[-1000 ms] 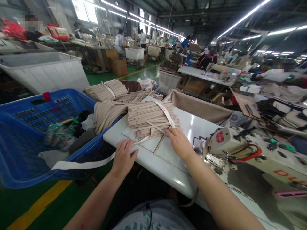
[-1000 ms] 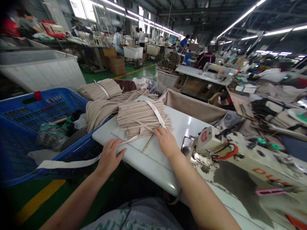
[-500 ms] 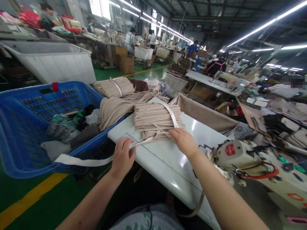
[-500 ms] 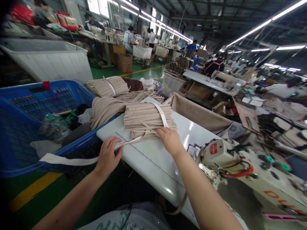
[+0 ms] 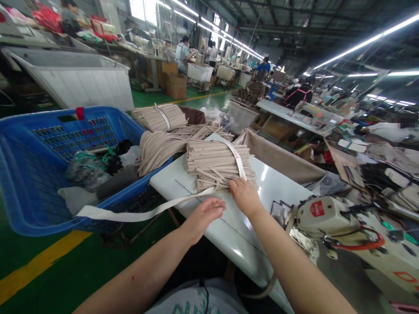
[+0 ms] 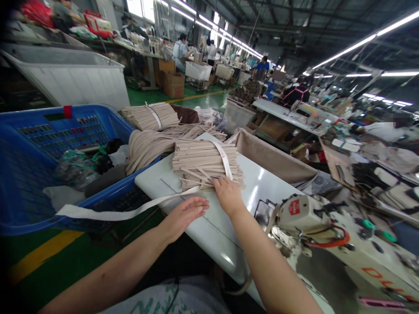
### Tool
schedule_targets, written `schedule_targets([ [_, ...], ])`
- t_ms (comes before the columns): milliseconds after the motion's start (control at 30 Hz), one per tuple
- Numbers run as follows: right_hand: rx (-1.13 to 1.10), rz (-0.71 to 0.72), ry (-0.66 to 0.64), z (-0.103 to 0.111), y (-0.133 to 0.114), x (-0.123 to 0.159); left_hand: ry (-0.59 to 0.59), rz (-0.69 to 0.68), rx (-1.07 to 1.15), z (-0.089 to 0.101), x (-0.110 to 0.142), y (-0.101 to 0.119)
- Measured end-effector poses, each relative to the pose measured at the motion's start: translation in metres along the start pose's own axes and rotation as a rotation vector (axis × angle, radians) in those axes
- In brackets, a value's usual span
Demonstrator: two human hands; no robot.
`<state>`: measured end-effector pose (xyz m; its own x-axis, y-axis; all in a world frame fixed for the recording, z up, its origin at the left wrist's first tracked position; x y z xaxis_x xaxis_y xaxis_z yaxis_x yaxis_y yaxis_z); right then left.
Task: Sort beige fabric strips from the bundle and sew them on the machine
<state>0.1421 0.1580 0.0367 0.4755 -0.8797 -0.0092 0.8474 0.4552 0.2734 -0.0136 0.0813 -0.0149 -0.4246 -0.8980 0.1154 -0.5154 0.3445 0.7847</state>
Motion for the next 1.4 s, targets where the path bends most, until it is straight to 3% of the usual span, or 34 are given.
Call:
schedule_targets([
  [200,-0.039,-0.035,-0.078,-0.005,-0.004,0.002,0.137,0.034,0.243,-0.01,-0.025,-0.009],
  [300,-0.056,-0.005,-0.111,-0.001,-0.011,0.007,0.137,0.006,0.28,-0.014,-0.03,-0.01],
  [400,-0.142,0.13,-0.105,0.009,-0.023,0.017,0.128,-0.028,0.368,-0.016,-0.031,-0.009],
  [467,-0.284,0.284,-0.089,0.018,-0.03,0.021,0.195,-0.025,0.465,-0.014,-0.032,-0.009],
  [533,-0.426,0.326,-0.05,0.024,-0.027,0.016,0.276,0.01,0.541,-0.01,-0.032,-0.01],
  [633,-0.446,0.056,0.081,0.022,-0.002,-0.003,0.325,0.077,0.581,-0.01,-0.031,-0.011],
  [733,-0.33,-0.134,0.058,0.007,0.014,-0.02,0.346,0.045,0.605,-0.01,-0.028,-0.008],
  [867,-0.233,-0.143,-0.069,-0.012,0.009,-0.022,0.374,0.021,0.57,-0.008,-0.025,-0.006],
  [1000,-0.165,-0.14,-0.153,-0.015,-0.003,-0.009,0.322,0.061,0.545,-0.007,-0.028,-0.008],
  [1233,-0.245,-0.224,-0.123,0.011,-0.004,0.02,0.332,0.039,0.454,-0.012,-0.031,-0.006],
  [1400,-0.232,-0.246,-0.16,0.032,-0.03,0.045,0.245,0.022,0.475,-0.021,-0.035,-0.004],
])
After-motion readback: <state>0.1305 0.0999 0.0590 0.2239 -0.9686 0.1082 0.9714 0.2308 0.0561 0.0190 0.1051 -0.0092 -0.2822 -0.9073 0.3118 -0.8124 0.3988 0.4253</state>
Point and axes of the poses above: each hand's wrist, its own x-axis away from the middle knuckle, its own z-axis out of the back of the hand, y = z × x, the point moved 4 cm from there along -x, towards the middle knuckle, and after that the axes turned 7 degrees about -y, right-handed, at the moved point
